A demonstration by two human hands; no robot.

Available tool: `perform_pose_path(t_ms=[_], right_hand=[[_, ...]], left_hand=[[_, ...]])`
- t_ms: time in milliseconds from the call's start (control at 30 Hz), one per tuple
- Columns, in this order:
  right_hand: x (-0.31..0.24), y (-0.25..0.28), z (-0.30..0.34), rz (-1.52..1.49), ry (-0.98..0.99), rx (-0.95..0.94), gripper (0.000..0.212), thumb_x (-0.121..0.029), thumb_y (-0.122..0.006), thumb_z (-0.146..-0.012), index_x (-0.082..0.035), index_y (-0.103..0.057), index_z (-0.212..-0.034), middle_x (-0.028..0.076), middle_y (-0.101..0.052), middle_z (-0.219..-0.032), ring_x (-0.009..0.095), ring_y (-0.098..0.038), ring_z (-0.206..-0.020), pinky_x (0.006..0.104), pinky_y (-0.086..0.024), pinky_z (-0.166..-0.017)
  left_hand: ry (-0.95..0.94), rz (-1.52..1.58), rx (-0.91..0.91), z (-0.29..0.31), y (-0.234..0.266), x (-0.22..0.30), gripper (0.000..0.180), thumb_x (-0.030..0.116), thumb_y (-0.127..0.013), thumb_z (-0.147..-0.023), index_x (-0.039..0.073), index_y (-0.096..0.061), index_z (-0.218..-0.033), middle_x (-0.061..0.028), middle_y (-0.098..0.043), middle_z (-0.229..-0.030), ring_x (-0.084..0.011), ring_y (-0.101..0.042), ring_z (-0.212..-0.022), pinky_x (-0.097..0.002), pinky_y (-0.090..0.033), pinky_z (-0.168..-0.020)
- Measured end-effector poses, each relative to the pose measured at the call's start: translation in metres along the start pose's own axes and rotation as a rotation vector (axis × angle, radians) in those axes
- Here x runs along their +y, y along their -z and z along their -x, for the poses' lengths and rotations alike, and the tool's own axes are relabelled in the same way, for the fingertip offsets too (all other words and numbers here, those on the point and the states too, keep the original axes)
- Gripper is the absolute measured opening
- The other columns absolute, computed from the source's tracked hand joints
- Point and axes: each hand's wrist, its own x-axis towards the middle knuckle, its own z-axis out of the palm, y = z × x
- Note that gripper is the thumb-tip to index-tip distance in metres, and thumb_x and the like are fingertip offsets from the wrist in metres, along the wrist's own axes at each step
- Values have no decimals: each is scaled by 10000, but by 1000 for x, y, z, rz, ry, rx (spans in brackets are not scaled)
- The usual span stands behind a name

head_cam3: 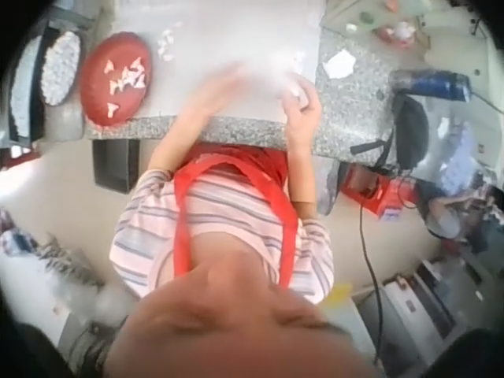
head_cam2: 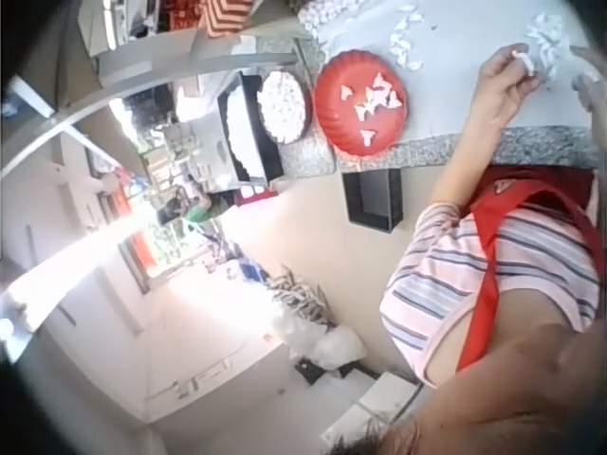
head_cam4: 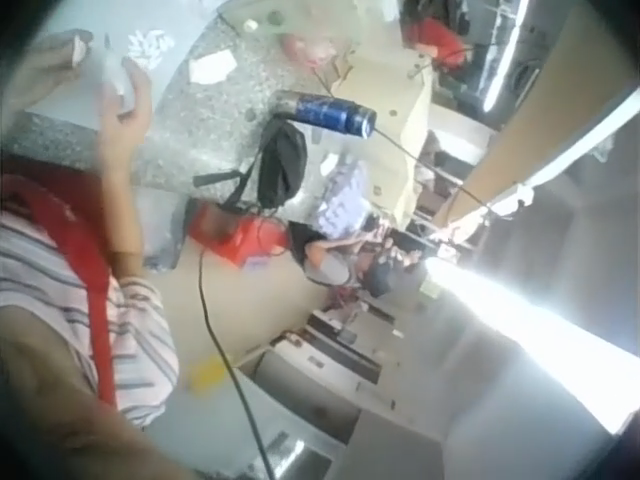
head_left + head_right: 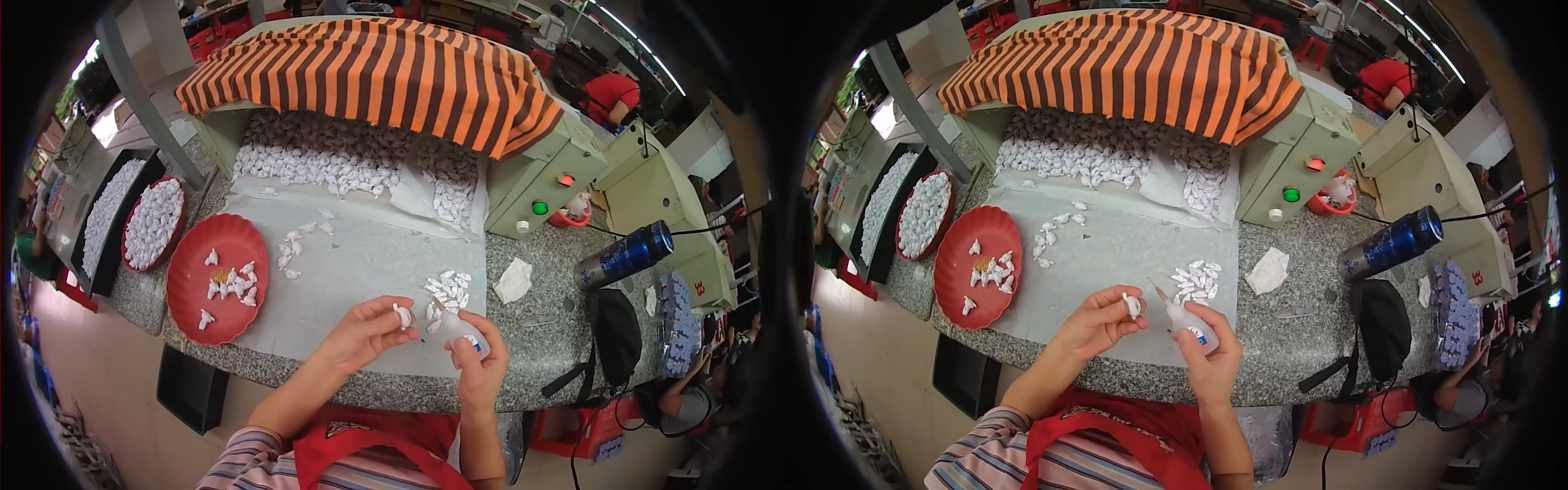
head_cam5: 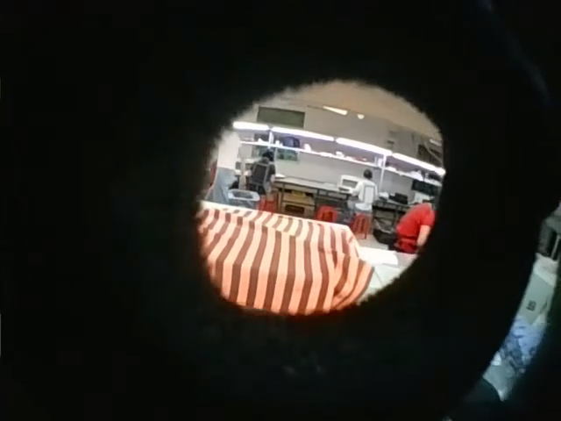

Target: Apply glue to small white plastic components and place them into a red dish.

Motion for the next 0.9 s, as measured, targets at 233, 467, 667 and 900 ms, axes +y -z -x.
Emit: perform_pose_path(t_ms=[233,467,667,900], right_hand=[[-13,-5,25,405,534,86,302,-49,-665,-645,19,-567,-922,90,-610,-716,132,-577,-571,223,-450,-514],[-21,-14,27,638,703,52,258,-62,-617,-600,17,-591,-844,134,-615,-734,215,-603,-589,274,-473,-556],[-23,-17,22,632,757,16,257,-64,-615,-605,18,-585,-847,139,-617,-732,238,-611,-583,285,-484,-545],[-25,-18,21,621,774,-15,260,-48,-616,-603,19,-579,-851,136,-610,-698,230,-604,-556,278,-475,-514]], left_hand=[[-52,-205,149,0,-47,8,289,50,-509,-847,-4,-484,-1130,-166,-570,-1048,-282,-578,-964,-307,-503,-792],[-339,-559,248,8,-51,3,296,25,-541,-823,-19,-490,-1111,-158,-575,-1041,-279,-572,-976,-331,-479,-794],[-340,-554,252,10,-56,5,285,29,-558,-813,-23,-501,-1087,-152,-582,-1025,-272,-578,-962,-344,-478,-784],[-342,-549,251,13,-58,4,282,31,-570,-805,-27,-504,-1073,-150,-588,-1010,-269,-583,-948,-351,-478,-779]])
